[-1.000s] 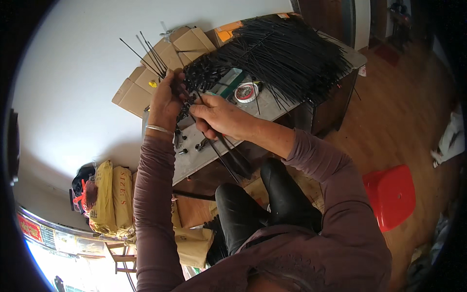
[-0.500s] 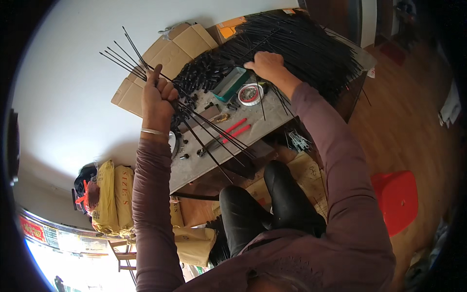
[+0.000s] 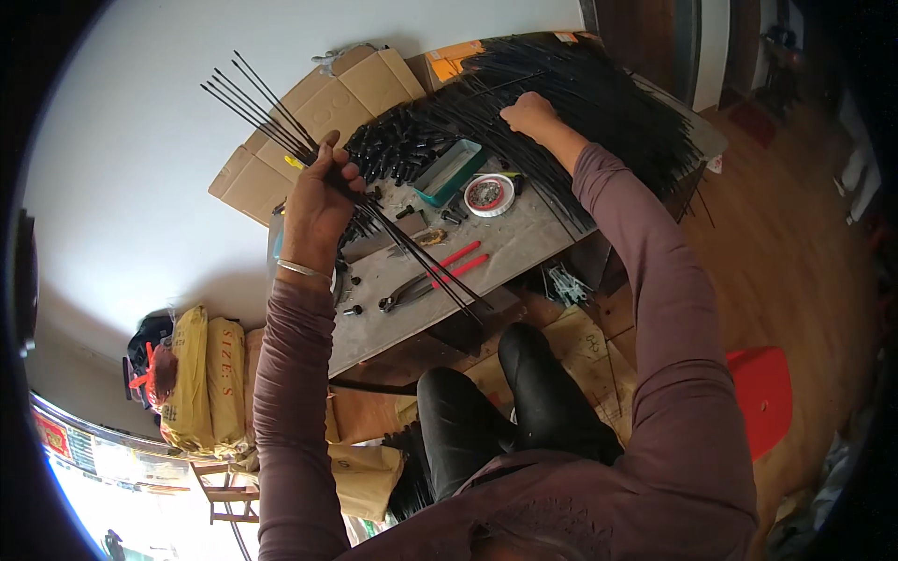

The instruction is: Assembling and cutting black wires or cables at a workstation.

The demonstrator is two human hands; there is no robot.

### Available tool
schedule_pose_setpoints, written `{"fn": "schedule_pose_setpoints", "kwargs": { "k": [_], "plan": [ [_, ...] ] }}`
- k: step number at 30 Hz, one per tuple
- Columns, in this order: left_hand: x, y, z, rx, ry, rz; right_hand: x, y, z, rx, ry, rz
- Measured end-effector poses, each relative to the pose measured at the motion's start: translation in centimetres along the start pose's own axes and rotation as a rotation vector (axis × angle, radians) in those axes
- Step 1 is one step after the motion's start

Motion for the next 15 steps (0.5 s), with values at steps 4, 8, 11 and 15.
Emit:
{"fn": "schedule_pose_setpoints", "kwargs": {
  "k": [4,8,11,15],
  "plan": [
    [-0.1,-0.9,1.5,-0.180,0.118,0.013,4.0,-1.2,-1.0,0.302,0.686,0.271],
    [-0.1,-1.3,2.0,-0.144,0.106,0.003,8.5,-3.5,-0.3,0.410,0.971,0.455],
    [-0.1,-1.4,2.7,-0.122,0.097,0.013,9.0,-2.8,-0.8,0.444,1.270,0.569],
    [-0.3,-1.9,2.8,-0.115,0.067,0.014,9.7,-5.3,0.1,0.587,1.101,0.638]
  ]
}}
Point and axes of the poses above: each hand's wrist, its own y-axis towards the middle knuckle, its own z-axis out of the palm, x = y × z, the point moved 3 cm from there along y, towards the middle knuckle, and after that the axes turned 9 degrees about -x, right-handed, at the moved point
